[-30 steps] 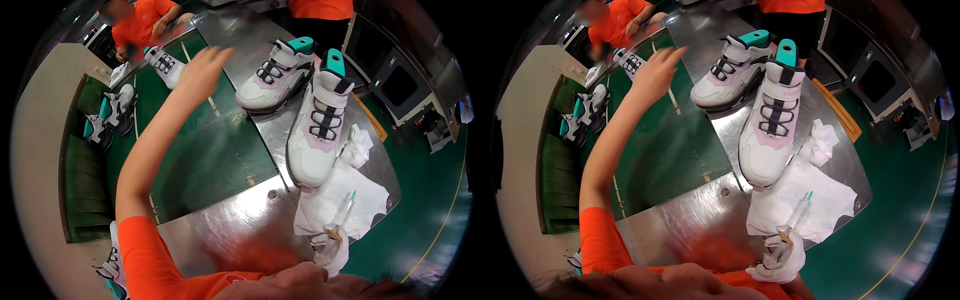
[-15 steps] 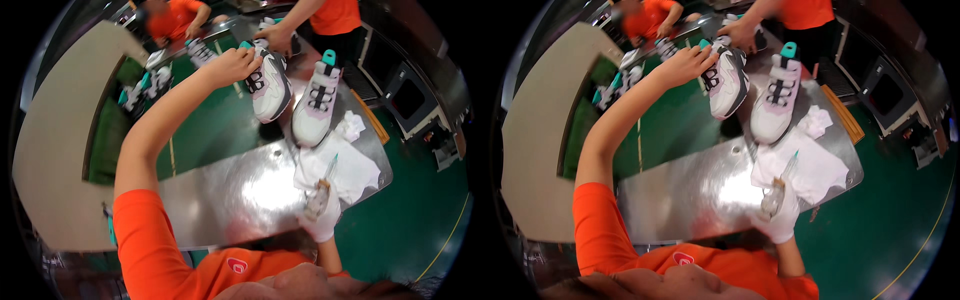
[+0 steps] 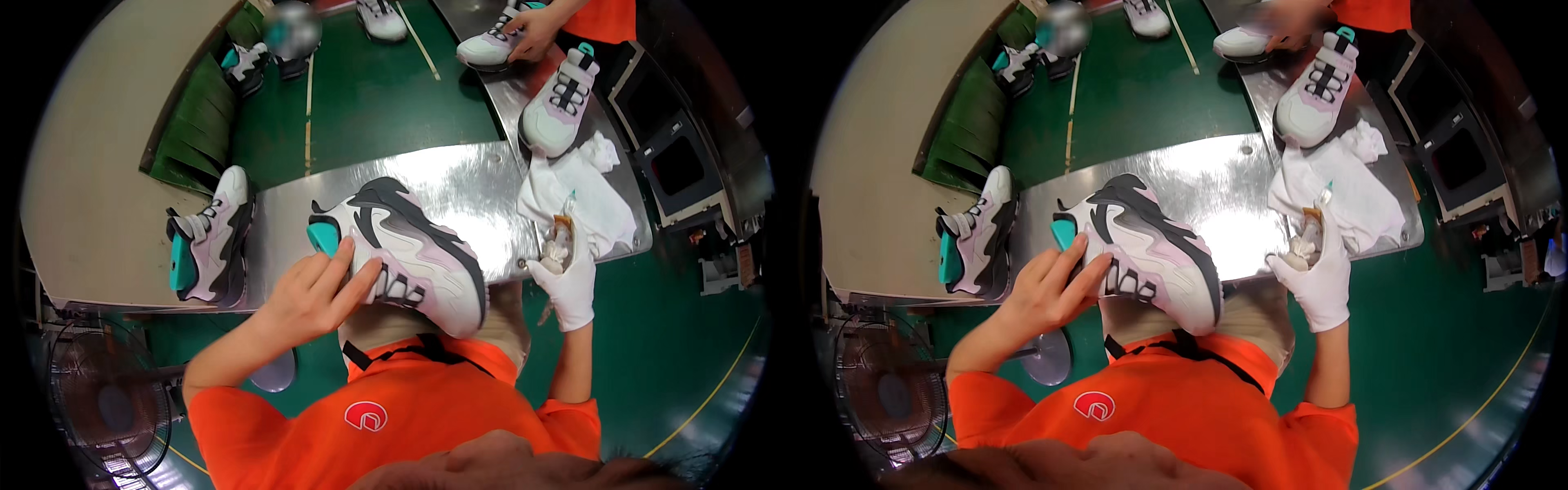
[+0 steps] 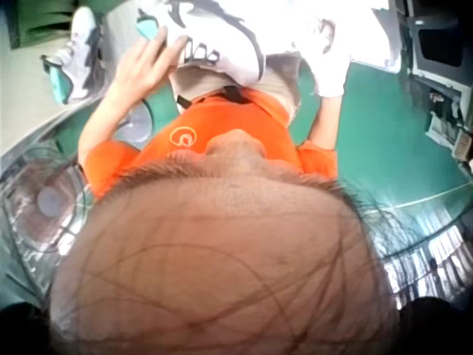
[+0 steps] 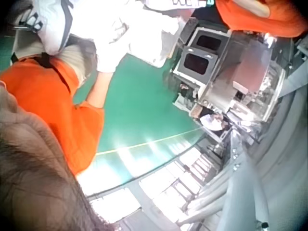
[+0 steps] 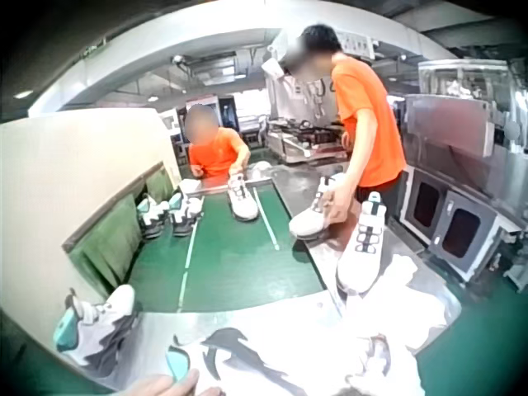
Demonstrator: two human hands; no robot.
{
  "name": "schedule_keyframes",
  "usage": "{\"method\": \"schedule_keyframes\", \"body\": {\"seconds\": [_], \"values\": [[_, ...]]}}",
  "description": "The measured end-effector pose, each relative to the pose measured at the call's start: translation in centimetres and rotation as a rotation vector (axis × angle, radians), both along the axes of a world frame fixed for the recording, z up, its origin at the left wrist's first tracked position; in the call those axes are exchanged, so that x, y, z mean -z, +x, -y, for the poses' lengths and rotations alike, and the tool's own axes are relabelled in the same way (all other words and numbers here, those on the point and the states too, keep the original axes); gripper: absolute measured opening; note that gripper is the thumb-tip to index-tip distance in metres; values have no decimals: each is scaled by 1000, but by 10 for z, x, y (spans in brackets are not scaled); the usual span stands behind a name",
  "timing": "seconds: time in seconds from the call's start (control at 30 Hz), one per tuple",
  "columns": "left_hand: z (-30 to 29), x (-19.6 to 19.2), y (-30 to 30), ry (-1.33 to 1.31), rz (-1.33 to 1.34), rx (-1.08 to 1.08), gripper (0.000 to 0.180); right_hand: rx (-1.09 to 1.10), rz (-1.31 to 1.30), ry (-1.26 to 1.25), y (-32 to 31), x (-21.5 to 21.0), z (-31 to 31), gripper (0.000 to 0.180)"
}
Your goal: The person uses a syringe to inject a liquid substance into the seams of white and pink sneakers on a factory assembly line. They handle multiple shoes one by one, rotating them to access different areas, and place them on a metal table after treatment.
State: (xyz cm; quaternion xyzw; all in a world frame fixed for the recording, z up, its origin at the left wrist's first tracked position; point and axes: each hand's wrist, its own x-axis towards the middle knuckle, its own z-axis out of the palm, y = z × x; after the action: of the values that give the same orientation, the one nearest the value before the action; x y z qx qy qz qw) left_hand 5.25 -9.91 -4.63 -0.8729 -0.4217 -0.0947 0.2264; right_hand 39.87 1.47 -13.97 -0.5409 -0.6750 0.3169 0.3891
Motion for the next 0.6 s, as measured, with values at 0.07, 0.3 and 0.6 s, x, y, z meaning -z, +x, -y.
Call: {"method": "schedule_keyframes", "body": {"seconds": [0.07, 0.3, 0.6], "values": [[14, 11, 4, 17, 76, 22, 33, -13, 74, -5, 0, -9, 6, 93], [7, 32, 8, 142, 155, 128, 29, -14, -31, -103, 5, -26, 11, 91], [5, 31, -11, 210, 176, 33, 25, -91, -78, -260, 8, -25, -4, 90]]}}
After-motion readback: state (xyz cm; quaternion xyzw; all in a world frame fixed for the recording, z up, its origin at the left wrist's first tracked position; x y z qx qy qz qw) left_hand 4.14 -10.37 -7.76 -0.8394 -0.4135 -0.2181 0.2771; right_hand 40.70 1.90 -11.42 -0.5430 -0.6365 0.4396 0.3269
